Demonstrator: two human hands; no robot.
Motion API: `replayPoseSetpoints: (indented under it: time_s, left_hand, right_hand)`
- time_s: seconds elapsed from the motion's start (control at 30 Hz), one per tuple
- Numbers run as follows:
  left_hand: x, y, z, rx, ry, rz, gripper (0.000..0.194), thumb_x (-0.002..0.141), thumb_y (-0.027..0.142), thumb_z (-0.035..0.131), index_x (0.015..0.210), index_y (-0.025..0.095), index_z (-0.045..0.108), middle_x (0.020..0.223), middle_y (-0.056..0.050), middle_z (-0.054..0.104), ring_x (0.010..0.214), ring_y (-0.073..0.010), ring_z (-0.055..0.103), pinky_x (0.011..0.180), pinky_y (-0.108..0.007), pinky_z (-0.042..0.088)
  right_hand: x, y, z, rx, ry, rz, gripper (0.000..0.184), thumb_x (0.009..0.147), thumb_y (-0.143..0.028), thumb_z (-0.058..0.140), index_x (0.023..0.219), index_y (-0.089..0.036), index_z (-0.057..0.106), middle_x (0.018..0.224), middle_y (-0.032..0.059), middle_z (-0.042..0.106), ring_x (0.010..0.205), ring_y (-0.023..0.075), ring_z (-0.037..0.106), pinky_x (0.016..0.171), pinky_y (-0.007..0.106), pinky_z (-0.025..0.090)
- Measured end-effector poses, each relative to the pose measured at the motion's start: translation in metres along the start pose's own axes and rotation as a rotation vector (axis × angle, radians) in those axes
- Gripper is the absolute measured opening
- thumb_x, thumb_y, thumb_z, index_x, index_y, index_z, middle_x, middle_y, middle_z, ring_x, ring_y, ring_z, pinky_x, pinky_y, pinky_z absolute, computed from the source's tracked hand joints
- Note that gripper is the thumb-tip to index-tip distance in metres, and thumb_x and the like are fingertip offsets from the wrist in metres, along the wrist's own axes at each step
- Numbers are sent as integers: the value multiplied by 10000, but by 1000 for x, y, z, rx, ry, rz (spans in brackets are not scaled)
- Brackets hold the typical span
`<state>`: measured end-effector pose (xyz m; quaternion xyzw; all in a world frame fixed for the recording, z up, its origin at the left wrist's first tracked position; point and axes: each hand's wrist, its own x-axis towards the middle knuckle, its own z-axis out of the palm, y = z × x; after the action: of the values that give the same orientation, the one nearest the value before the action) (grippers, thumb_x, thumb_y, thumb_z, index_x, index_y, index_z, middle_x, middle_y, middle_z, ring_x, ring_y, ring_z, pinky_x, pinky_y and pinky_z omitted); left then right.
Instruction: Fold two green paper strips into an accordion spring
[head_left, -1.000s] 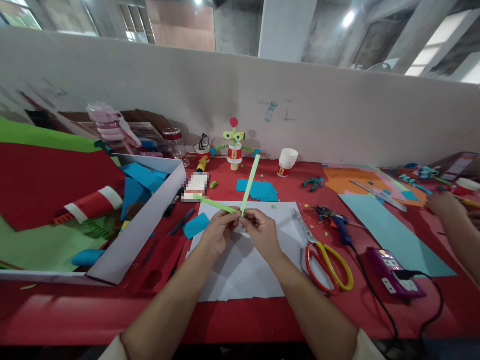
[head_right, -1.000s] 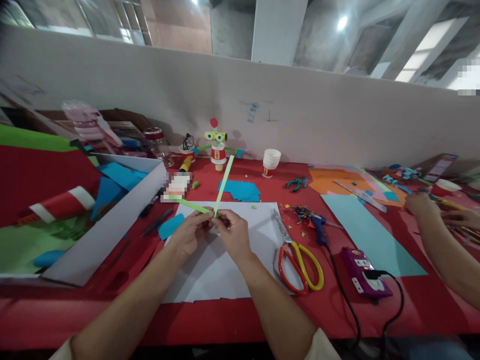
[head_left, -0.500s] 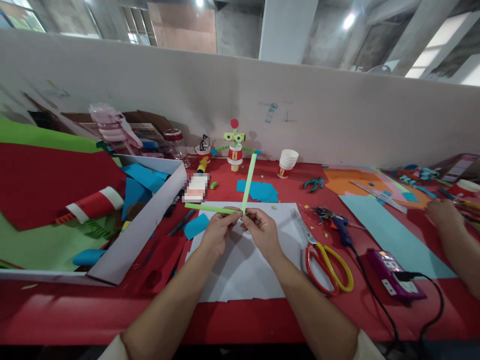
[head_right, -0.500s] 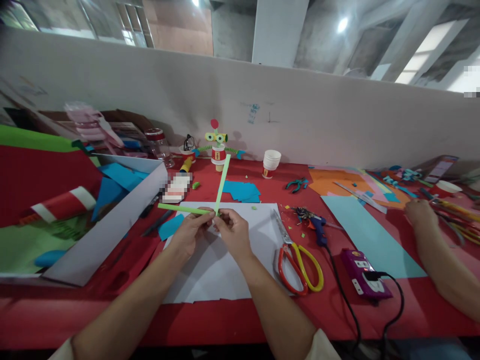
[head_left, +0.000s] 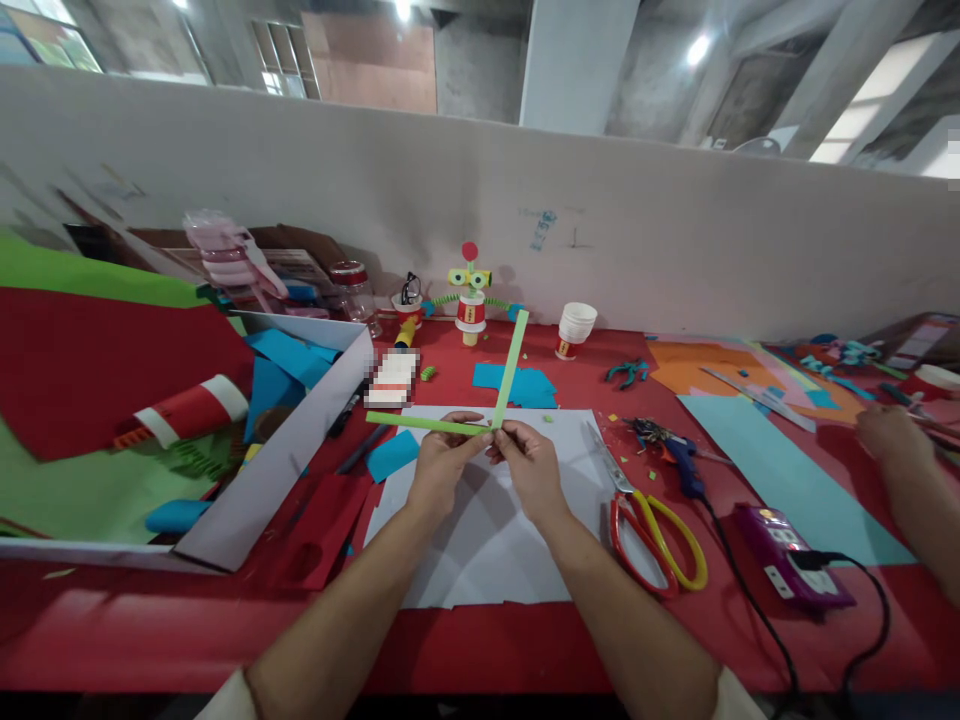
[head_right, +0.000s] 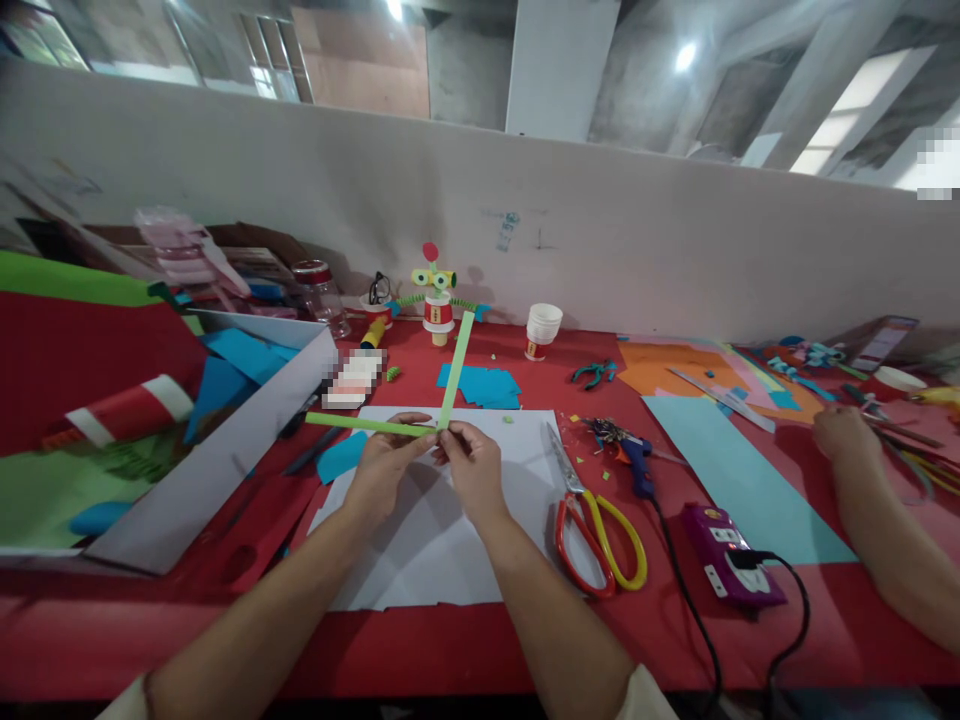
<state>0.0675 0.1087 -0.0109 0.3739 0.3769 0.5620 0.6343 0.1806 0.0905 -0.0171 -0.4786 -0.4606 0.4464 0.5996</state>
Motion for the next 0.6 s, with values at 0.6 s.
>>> replayPoseSetpoints:
  time_s: [0.6]
  left_hand:
    - [4,0,-3,47,-169,-17,126,642,240,744,725,158,698,689,-24,640,672,-140,552,672,-274,428]
  right_hand:
    - [-2,-1,3,65,3,-30,156,766,-313,624,850,-217,714,688,-5,642,595,135,540,600,274,461]
